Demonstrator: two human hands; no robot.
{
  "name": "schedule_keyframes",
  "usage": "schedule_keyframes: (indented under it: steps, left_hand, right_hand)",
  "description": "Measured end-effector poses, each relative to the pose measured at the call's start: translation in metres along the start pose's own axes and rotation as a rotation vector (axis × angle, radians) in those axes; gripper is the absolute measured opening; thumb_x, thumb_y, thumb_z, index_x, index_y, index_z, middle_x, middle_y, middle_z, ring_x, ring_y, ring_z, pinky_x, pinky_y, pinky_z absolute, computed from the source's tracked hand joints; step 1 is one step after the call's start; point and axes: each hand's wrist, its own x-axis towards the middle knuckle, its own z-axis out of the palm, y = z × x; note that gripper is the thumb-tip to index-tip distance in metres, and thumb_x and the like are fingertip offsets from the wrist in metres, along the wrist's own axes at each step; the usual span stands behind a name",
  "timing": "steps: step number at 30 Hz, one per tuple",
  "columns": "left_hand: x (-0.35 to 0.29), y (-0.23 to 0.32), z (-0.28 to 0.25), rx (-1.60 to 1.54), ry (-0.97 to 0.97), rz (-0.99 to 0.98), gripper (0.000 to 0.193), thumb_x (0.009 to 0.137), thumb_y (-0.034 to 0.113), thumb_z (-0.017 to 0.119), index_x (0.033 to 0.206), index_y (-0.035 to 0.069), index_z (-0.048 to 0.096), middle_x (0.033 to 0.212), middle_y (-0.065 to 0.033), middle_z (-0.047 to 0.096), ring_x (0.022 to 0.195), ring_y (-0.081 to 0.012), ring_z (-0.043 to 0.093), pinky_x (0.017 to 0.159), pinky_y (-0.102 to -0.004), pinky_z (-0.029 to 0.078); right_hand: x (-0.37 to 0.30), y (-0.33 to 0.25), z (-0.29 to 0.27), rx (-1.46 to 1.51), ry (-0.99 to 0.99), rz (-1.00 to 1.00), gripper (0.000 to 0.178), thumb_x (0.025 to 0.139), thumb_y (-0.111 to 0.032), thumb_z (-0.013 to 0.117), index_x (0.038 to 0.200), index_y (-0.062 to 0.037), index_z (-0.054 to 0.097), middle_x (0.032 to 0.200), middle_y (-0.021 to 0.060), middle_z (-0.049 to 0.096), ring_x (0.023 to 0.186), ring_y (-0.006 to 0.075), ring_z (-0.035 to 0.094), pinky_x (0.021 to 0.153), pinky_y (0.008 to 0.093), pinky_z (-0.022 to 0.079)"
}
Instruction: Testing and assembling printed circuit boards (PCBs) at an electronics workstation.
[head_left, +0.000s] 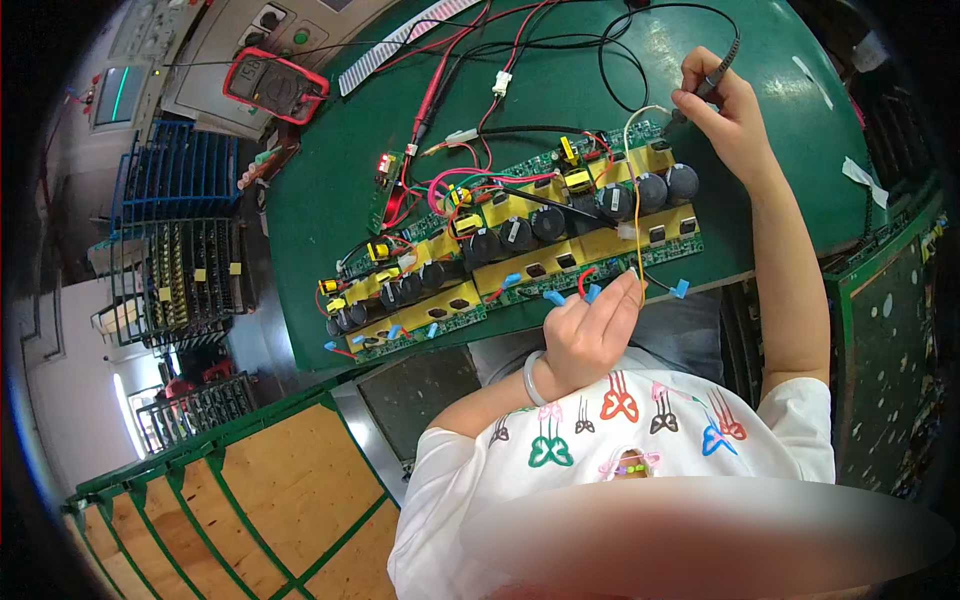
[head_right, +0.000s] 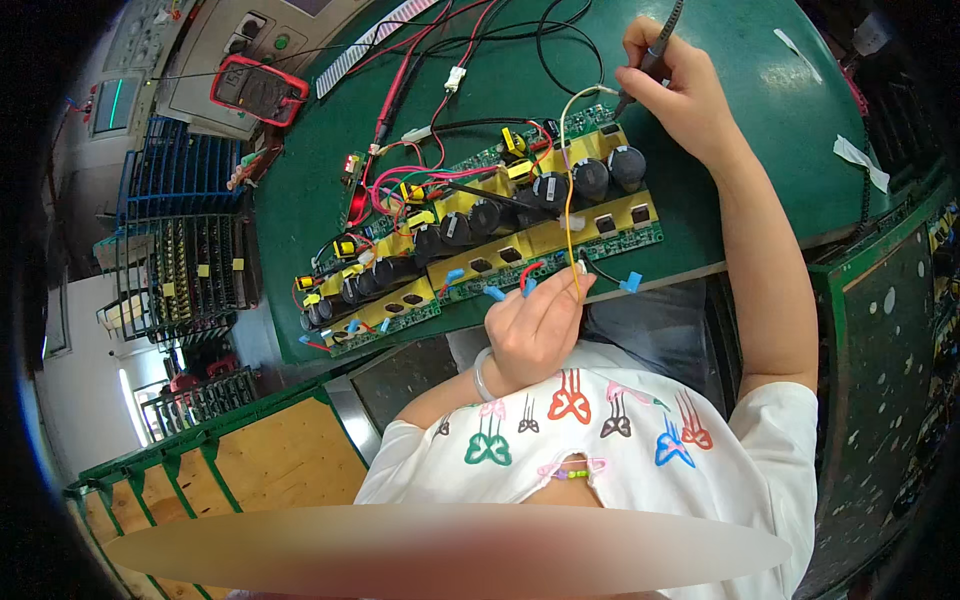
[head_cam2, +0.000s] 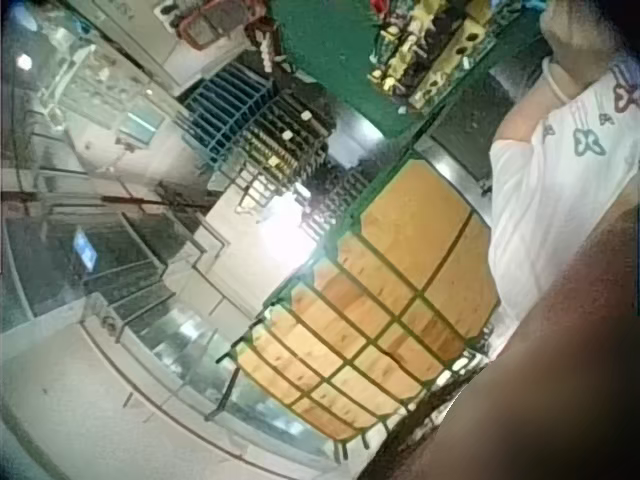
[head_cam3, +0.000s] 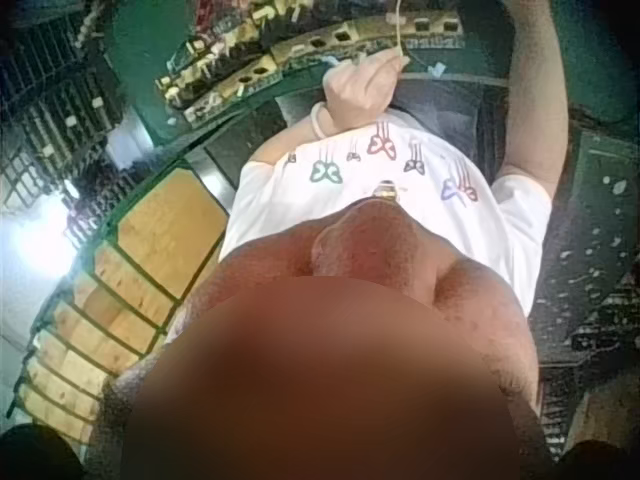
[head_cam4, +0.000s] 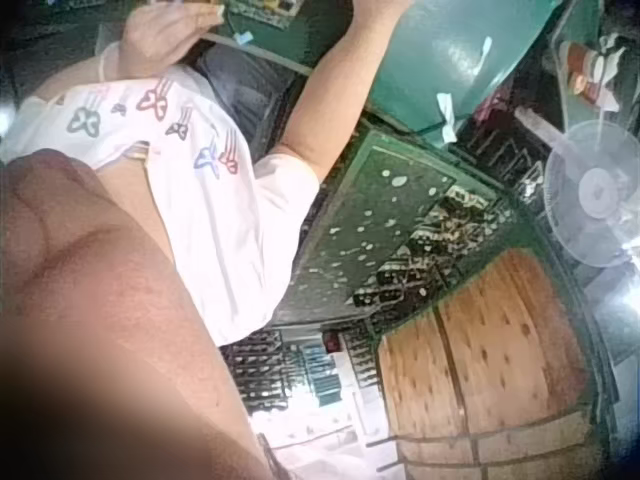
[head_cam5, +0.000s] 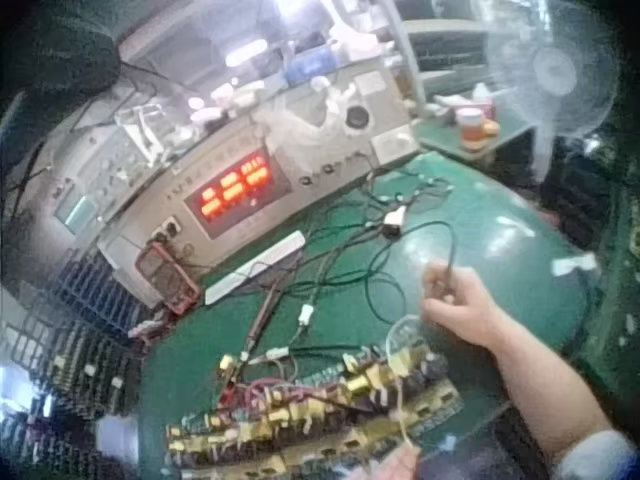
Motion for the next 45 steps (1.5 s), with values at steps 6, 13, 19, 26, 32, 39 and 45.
schedule_keyframes:
  steps: [6,13,19,26,32,39,45]
  left_hand:
    - [0.001,0.0,-0.001,-0.016,-0.006,-0.003,0.015,0.076,0.002,0.082,0.083,-0.001,0.069,0.093,-0.0098,0.072,0.05,-0.0168,0.056,0.043,-0.0274,0.039]
    - [0.002,0.001,0.0,0.019,0.014,-0.008,0.018,0.076,0.005,0.082,0.074,0.003,0.064,0.094,-0.0083,0.072,0.047,-0.0155,0.052,0.043,-0.0273,0.037]
    - [-0.004,0.0,-0.001,0.033,0.014,0.009,0.015,0.076,0.006,0.076,0.089,0.002,0.072,0.103,-0.0096,0.072,0.052,-0.0139,0.053,0.045,-0.0269,0.039]
    - [-0.007,0.003,0.0,0.019,0.02,-0.002,0.022,0.076,0.006,0.072,0.097,0.0,0.071,0.108,-0.0119,0.071,0.054,-0.0145,0.055,0.046,-0.0271,0.041]
    - [-0.004,0.002,-0.002,0.0,0.014,-0.005,0.021,0.076,0.006,0.072,0.097,0.001,0.071,0.106,-0.0117,0.071,0.055,-0.0148,0.057,0.046,-0.0271,0.042]
    - [0.0,0.002,-0.001,0.046,0.02,0.004,0.015,0.076,0.007,0.08,0.087,0.003,0.07,0.094,-0.0085,0.073,0.051,-0.0145,0.056,0.043,-0.0268,0.039]
    - [0.002,0.001,0.002,0.032,0.018,-0.014,0.015,0.075,0.005,0.082,0.077,0.002,0.067,0.09,-0.0081,0.072,0.05,-0.0145,0.055,0.043,-0.0263,0.038]
  right_hand:
    - [0.001,0.002,0.0,-0.005,-0.017,0.052,0.018,0.09,-0.014,0.065,0.093,-0.0069,0.049,0.078,-0.0049,0.042,0.068,0.0033,0.038,0.06,0.0208,0.032]
    - [0.001,0.007,-0.001,0.034,-0.028,0.078,0.017,0.09,-0.013,0.065,0.097,-0.0063,0.051,0.083,-0.0058,0.041,0.073,0.0034,0.038,0.063,0.0202,0.031]
    - [0.001,0.016,-0.001,0.025,-0.01,0.095,0.015,0.09,-0.008,0.061,0.1,-0.0049,0.051,0.087,-0.0044,0.04,0.077,0.005,0.038,0.066,0.0208,0.031]
    - [0.002,0.019,-0.003,0.064,-0.035,0.116,0.012,0.089,-0.004,0.058,0.093,-0.0059,0.047,0.084,-0.0036,0.036,0.074,0.0054,0.035,0.064,0.0211,0.029]
    - [-0.001,0.007,0.006,0.254,0.01,0.162,0.014,0.093,-0.007,0.061,0.097,-0.0079,0.047,0.085,-0.0046,0.039,0.075,0.0039,0.038,0.063,0.0207,0.03]
    - [0.0,-0.002,0.022,0.17,-0.071,0.137,0.02,0.093,-0.014,0.067,0.095,-0.0099,0.047,0.084,-0.0077,0.037,0.072,0.0018,0.036,0.063,0.02,0.029]
    - [0.002,-0.006,0.023,0.181,-0.129,0.202,0.023,0.094,-0.018,0.067,0.093,-0.0104,0.045,0.078,-0.0085,0.039,0.069,0.0011,0.036,0.06,0.0198,0.028]
